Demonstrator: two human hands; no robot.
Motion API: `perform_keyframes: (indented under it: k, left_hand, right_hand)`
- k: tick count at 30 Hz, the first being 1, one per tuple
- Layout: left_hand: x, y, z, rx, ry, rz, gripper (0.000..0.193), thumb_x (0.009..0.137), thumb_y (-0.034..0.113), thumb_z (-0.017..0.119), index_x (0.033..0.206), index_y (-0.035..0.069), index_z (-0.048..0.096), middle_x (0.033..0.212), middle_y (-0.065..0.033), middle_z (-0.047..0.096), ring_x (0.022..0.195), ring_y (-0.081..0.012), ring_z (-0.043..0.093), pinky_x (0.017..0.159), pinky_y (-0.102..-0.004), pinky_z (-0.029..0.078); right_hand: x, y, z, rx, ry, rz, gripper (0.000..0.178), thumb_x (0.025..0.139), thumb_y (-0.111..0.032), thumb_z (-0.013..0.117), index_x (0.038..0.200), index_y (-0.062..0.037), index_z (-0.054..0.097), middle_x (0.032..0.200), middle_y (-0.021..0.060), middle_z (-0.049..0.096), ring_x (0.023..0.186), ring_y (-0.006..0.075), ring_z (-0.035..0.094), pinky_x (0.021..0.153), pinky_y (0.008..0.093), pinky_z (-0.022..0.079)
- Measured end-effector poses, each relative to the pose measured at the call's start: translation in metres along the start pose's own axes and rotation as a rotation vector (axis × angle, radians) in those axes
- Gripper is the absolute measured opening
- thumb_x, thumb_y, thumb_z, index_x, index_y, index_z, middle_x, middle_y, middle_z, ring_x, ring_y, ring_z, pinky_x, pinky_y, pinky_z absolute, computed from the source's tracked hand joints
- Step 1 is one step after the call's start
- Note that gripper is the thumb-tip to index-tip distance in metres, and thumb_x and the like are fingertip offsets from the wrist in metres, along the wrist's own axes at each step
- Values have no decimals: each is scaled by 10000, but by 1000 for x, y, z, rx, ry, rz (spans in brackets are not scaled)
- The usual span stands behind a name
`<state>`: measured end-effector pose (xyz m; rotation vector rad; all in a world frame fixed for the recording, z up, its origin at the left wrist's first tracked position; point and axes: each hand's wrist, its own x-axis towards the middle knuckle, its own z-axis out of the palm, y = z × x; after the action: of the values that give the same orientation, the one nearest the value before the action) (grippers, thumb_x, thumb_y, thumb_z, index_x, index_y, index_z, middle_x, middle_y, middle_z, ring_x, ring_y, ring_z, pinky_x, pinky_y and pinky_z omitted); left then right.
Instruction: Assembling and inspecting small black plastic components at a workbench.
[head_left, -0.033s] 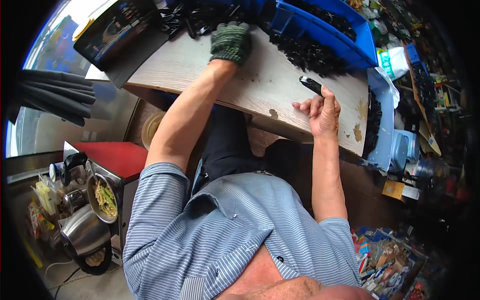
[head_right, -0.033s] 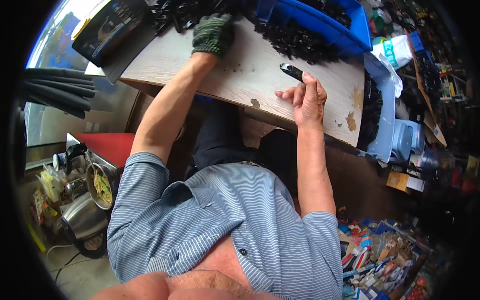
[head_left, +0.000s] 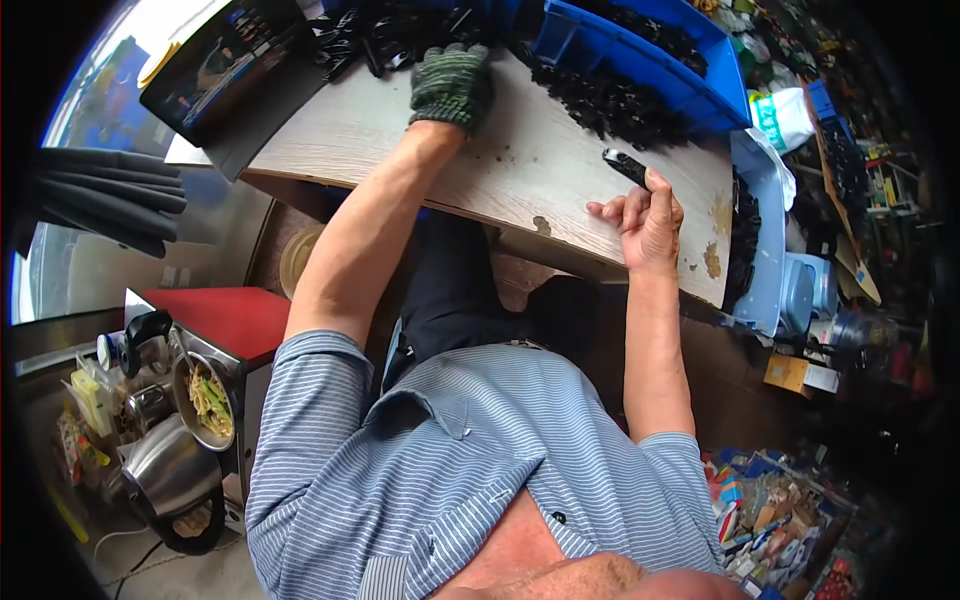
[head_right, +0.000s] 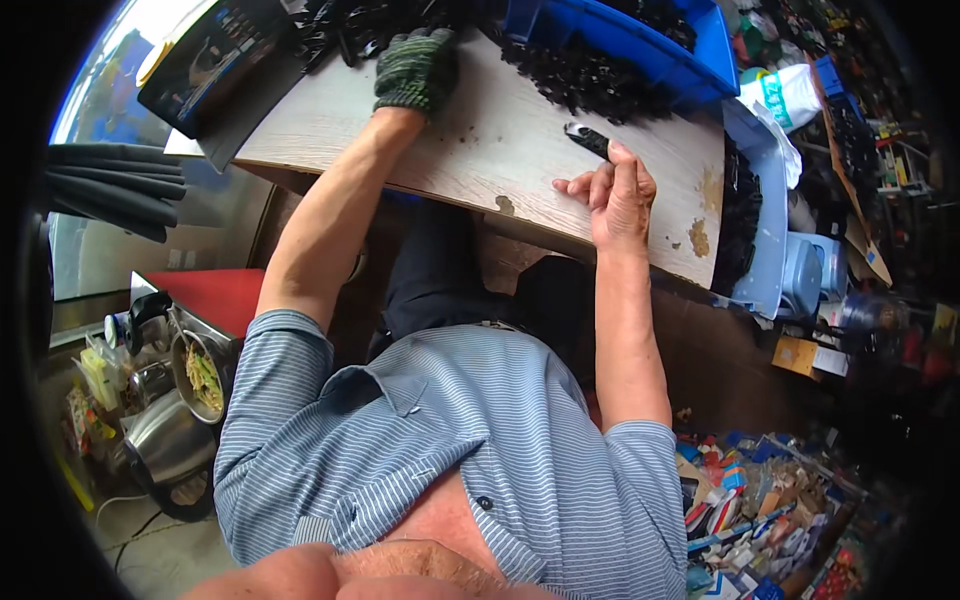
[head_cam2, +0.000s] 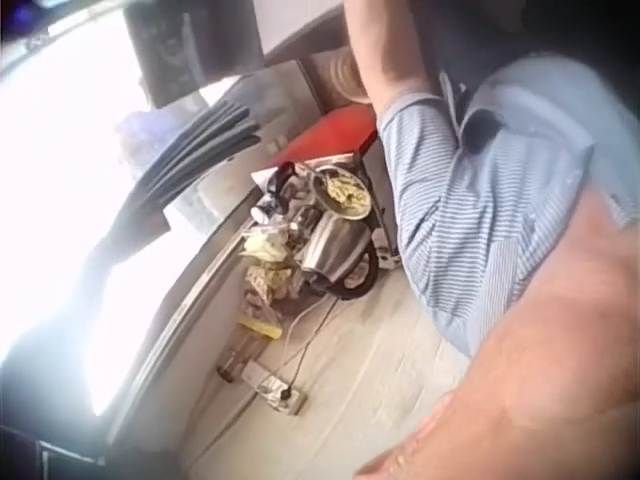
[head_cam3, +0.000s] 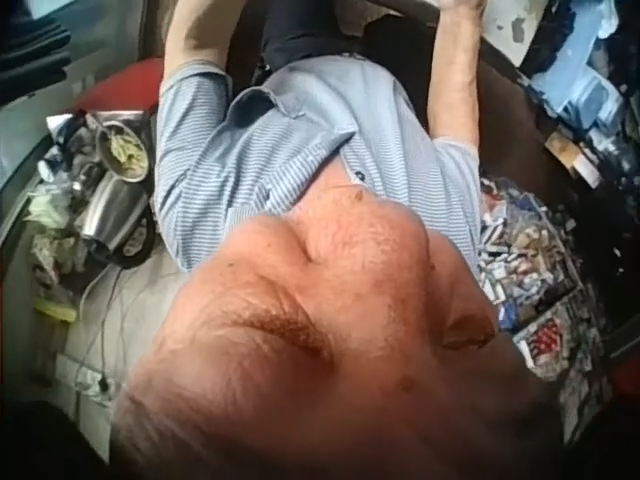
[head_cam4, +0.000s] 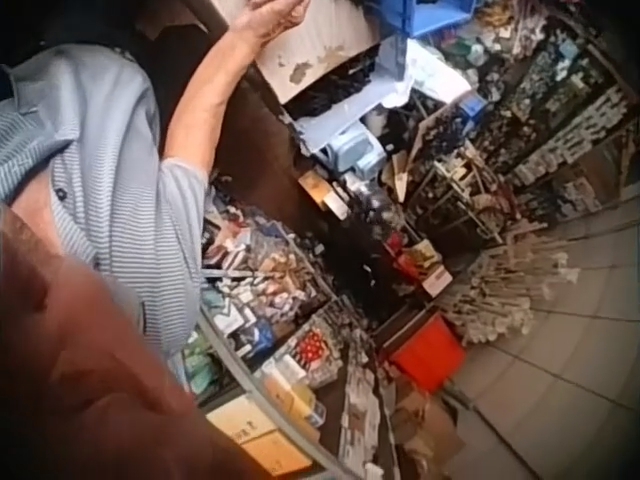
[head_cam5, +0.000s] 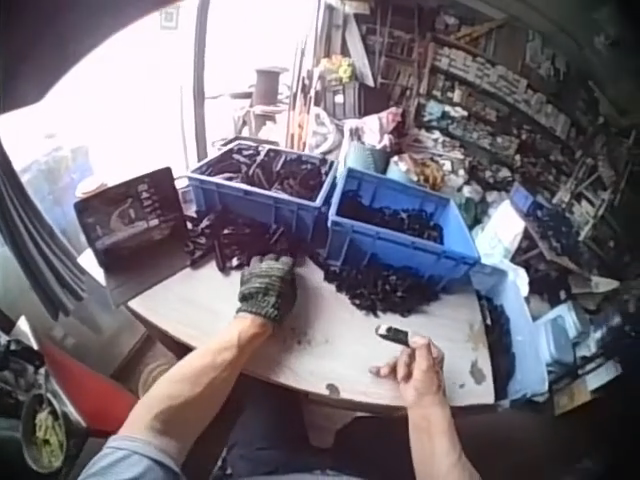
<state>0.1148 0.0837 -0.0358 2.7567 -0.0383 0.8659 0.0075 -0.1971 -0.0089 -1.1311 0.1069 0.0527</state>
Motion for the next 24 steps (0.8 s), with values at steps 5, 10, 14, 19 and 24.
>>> perform_keyframes:
  k: [5, 10, 14, 19, 24]
  left_hand:
    - [-16, -5, -19, -37, -73, 165, 229, 865, 184, 553, 1043, 162, 695, 955, -126, 694, 917, -359, 643, 811, -492, 515]
    - [-37, -15, -41, -135, -49, 194, 174, 928, 272, 586, 953, 153, 711, 879, -131, 685, 858, -362, 640, 741, -497, 518]
    - [-34, -9, -43, -124, -94, 124, 177, 940, 285, 590, 973, 157, 708, 849, -135, 679, 828, -373, 637, 734, -509, 518]
    - [-37, -11, -34, -104, -55, 193, 205, 940, 305, 598, 1062, 178, 703, 946, -111, 685, 923, -360, 634, 796, -475, 518]
    - [-31, -11, -40, -28, -97, 150, 190, 930, 284, 597, 1027, 162, 705, 992, -104, 681, 974, -364, 616, 813, -486, 518]
  right_hand:
    - [19, -44, -58, 25, 516, -58, 370, 908, -364, 654, 748, -44, 561, 442, 52, 410, 516, 241, 605, 672, 568, 613]
    - [32, -66, -95, -72, 708, -143, 384, 893, -341, 698, 1015, -2, 566, 456, 59, 418, 493, 265, 580, 687, 566, 604]
    - [44, -61, -96, -168, 583, -94, 340, 839, -230, 785, 999, 2, 595, 454, 49, 417, 440, 244, 551, 621, 515, 606]
    - [56, -50, -59, -401, 358, 88, 289, 822, -186, 802, 991, -19, 638, 453, -1, 402, 406, 152, 503, 563, 402, 602]
    - [68, -43, -36, -645, 375, 183, 266, 827, -209, 795, 1014, -50, 692, 513, -26, 445, 393, 100, 449, 465, 334, 563]
